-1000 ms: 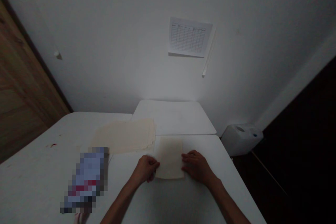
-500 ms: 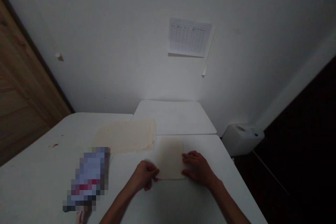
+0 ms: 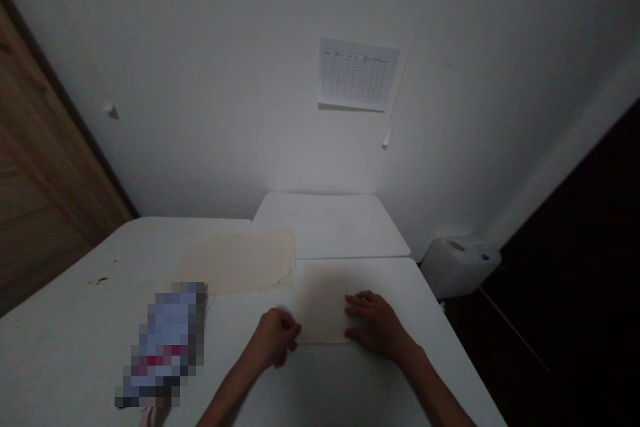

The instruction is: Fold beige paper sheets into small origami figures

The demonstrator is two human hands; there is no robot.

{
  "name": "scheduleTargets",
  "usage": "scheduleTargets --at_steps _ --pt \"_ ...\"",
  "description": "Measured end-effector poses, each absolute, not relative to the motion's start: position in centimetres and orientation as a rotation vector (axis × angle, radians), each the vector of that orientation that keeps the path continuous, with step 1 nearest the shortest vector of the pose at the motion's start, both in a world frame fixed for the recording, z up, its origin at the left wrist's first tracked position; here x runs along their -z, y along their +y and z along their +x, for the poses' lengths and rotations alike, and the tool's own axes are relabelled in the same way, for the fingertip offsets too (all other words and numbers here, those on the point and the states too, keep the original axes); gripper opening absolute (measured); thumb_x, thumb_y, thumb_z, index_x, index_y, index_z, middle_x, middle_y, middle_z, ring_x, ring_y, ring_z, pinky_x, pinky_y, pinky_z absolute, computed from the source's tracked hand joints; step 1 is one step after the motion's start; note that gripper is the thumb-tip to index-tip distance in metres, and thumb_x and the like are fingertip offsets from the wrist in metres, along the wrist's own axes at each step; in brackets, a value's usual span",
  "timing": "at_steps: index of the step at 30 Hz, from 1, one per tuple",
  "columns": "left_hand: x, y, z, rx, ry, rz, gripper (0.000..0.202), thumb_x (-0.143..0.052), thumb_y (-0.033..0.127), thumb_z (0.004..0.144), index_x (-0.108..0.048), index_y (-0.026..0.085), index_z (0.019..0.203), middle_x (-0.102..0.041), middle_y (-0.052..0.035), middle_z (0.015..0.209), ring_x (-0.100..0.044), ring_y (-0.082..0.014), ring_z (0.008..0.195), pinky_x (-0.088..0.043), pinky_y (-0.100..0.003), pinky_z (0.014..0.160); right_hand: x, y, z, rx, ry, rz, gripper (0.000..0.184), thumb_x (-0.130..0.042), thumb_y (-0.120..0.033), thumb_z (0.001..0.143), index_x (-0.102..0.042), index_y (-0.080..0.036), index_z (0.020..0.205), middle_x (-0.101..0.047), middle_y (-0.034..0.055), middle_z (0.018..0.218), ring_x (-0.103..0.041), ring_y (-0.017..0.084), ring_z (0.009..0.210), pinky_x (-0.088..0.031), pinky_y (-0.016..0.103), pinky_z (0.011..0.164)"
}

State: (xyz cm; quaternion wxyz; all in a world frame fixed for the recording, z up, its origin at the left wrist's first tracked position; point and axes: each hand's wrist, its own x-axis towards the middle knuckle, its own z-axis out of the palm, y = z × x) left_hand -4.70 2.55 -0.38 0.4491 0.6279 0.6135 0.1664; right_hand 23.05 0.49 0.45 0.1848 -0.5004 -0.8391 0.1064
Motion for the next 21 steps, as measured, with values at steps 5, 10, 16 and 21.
scheduleTargets --at_steps 5,10,16,21 --pt "-0.4 1.6 -4.8 -0.472 1.691 1.764 0.015 -0.057 0.027 0.077 -0.055 0.017 0.066 -0.064 -0.0044 0.066 -0.062 -0.0182 0.063 -0.043 -0.026 0.057 -1.2 0.4 23.4 -0.344 -2.425 -1.406 0.052 -0.072 -0.050 0.072 -0.063 -0.028 0.119 -0.054 0.0012 0.136 -0.045 0.027 0.122 -0.036 0.043 0.102" --pt "0.2 -1.3 -3.8 -0.570 1.677 2.370 0.022 -0.042 0.014 0.086 -0.062 0.018 0.095 -0.066 -0.0094 0.094 -0.063 -0.0228 0.089 -0.050 -0.035 0.076 -1.1 0.3 23.4 -0.347 -2.401 -1.419 0.053 -0.071 -0.051 0.073 -0.063 -0.028 0.120 -0.054 0.0032 0.136 -0.045 0.028 0.124 -0.035 0.044 0.101" --pt "2.2 -4.3 -2.0 -0.579 1.229 2.809 0.053 -0.055 0.021 0.081 -0.047 0.028 0.133 -0.051 -0.0071 0.137 -0.048 -0.0284 0.123 -0.044 -0.044 0.100 -0.4 -0.2 23.0 -0.315 -2.370 -1.437 0.053 -0.071 -0.050 0.074 -0.063 -0.026 0.120 -0.054 0.0050 0.136 -0.044 0.029 0.124 -0.034 0.045 0.103" --pt "3.0 -4.3 -2.3 -0.478 1.156 2.884 0.067 -0.057 0.034 0.084 -0.029 0.034 0.145 -0.039 -0.0061 0.148 -0.037 -0.0332 0.132 -0.031 -0.056 0.107 -0.9 -1.9 22.2 -0.225 -2.356 -1.480 0.036 -0.057 -0.034 0.087 -0.059 -0.028 0.122 -0.051 0.0033 0.138 -0.044 0.026 0.124 -0.036 0.044 0.103"
